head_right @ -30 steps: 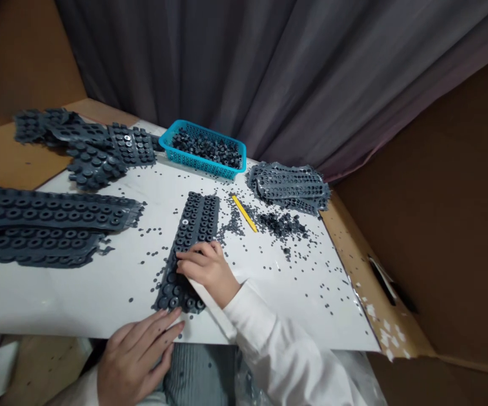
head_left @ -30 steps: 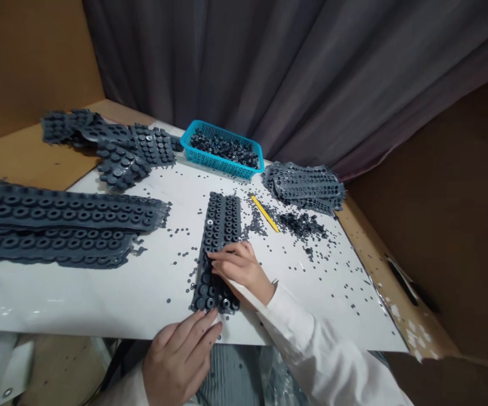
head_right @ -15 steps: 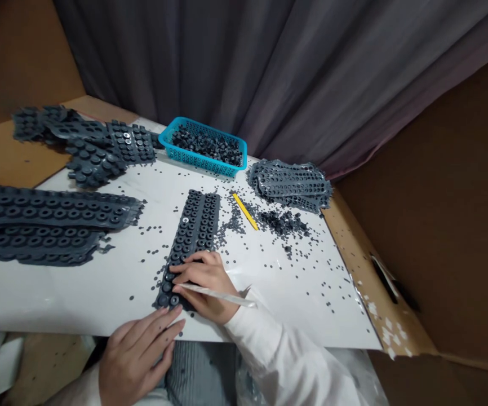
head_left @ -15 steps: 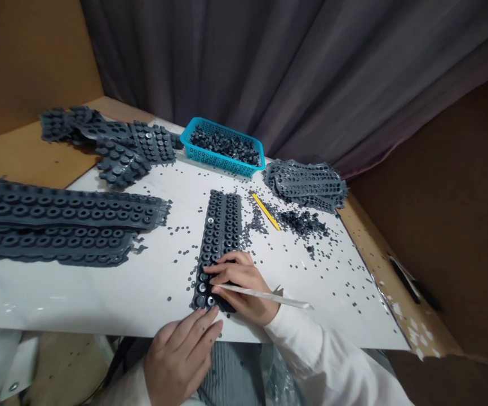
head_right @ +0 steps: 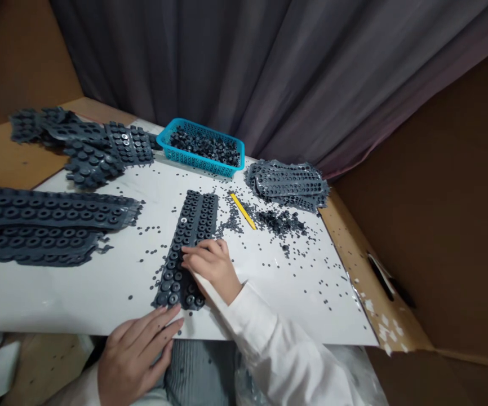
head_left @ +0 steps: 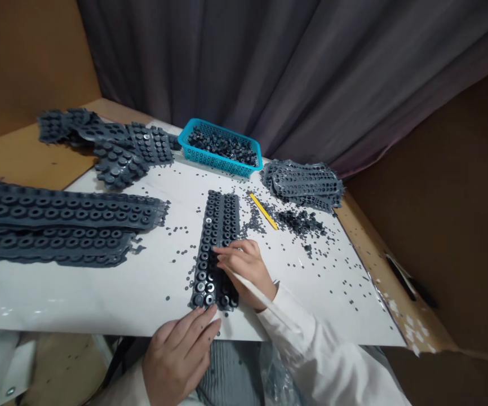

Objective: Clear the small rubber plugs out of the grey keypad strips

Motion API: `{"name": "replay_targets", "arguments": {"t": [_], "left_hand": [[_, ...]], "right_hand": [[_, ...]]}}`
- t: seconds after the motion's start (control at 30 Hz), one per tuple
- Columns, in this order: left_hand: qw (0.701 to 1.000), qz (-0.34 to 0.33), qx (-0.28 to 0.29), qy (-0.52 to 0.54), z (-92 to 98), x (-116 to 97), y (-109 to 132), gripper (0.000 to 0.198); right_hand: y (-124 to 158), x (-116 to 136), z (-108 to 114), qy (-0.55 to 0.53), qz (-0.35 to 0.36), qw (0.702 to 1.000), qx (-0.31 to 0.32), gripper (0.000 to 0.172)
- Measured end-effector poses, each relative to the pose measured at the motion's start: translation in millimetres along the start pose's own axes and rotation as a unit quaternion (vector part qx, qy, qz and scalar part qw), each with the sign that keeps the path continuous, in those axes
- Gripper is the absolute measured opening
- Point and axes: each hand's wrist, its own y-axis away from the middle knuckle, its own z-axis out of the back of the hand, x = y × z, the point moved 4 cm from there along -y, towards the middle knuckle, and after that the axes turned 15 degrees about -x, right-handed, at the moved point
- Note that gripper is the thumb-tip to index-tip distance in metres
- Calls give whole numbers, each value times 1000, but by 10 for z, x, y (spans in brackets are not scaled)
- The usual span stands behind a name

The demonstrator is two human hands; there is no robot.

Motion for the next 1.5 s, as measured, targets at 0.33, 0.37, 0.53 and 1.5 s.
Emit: {"name": "replay_targets", "arguments": {"t": [0.33, 0.37, 0.53, 1.5], "left_hand": [[1000, 9, 1, 6, -8, 15, 51, 27], [1000, 12, -1, 6, -7, 15, 49, 26], [1000, 16, 0, 6, 0, 14, 38, 26], [1000, 17, 9, -1, 10, 4, 35, 26]], "right_hand": [[110, 179, 52, -209, -101, 970, 71, 14], [137, 191, 43, -203, -98, 971, 76, 15], [205, 197, 3, -149, -47, 985, 77, 13], [160, 178, -49, 6, 117, 991, 71, 10]]}}
